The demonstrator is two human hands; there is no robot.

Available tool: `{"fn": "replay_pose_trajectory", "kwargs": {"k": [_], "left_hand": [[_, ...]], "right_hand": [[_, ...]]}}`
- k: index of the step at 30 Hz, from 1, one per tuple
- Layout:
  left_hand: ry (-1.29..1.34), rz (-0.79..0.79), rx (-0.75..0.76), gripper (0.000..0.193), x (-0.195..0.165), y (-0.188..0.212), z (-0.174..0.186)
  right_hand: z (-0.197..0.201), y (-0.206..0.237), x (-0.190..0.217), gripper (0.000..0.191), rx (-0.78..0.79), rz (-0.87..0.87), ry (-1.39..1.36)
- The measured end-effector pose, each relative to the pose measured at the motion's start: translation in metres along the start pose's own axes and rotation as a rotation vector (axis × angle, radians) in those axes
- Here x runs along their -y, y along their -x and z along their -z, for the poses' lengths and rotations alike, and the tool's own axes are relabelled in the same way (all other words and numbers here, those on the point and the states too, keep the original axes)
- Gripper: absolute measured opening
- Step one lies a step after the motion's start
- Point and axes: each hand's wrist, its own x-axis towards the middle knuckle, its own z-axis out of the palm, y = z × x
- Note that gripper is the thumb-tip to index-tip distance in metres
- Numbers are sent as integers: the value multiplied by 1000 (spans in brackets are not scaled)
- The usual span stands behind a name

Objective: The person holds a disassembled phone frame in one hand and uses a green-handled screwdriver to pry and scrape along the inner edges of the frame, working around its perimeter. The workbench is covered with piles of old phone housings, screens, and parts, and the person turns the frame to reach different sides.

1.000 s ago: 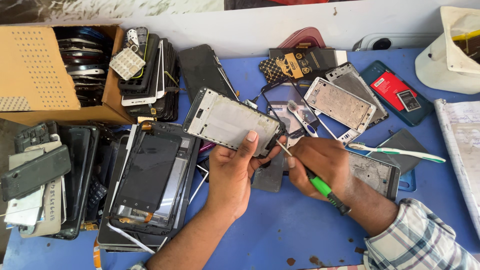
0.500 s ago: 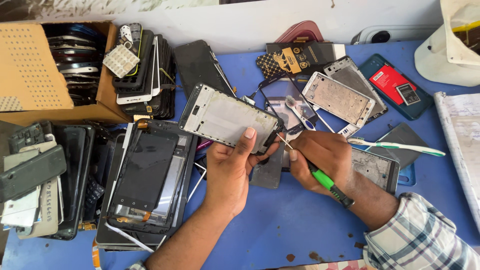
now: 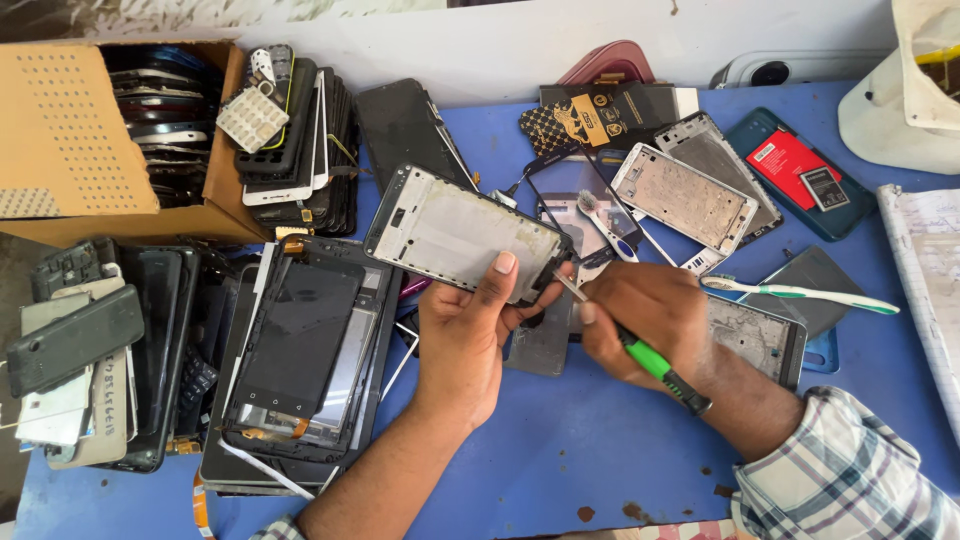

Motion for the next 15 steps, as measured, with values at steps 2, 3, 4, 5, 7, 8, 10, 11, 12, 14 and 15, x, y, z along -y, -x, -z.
{"fn": "replay_pose_trajectory", "kwargs": {"k": [2,3,4,5,7,8,10,11,12,14,15], "left_hand": [[-17,-15,31,34,0,0,0],[-9,-11,16,33,0,0,0],[-2,-7,1,33,0,0,0],[5,-4,-13,32,0,0,0],[7,1,-11,31,0,0,0],[10,3,-12,31,0,0,0],[-6,0,-14,31,0,0,-1],[-16,-1,-14,31,0,0,-1],[-11,8,-20,31,0,0,-1],[-2,25,-33,31,-1,0,-1],[-5,12,-25,30,-1,0,-1]], "right_hand": [[0,0,1,6,-2,-24,7],[-1,0,1,6,-3,-37,11],[-1,0,1,5,5,-15,7],[-2,1,2,5,13,7,4],[-2,1,2,5,11,7,3],[-1,1,2,6,3,-14,5],[-1,2,1,6,4,-30,4],[-1,2,1,6,12,-26,1],[-1,2,1,6,18,-20,0],[-1,2,1,6,27,2,2],[-1,2,2,7,31,14,2]]}}
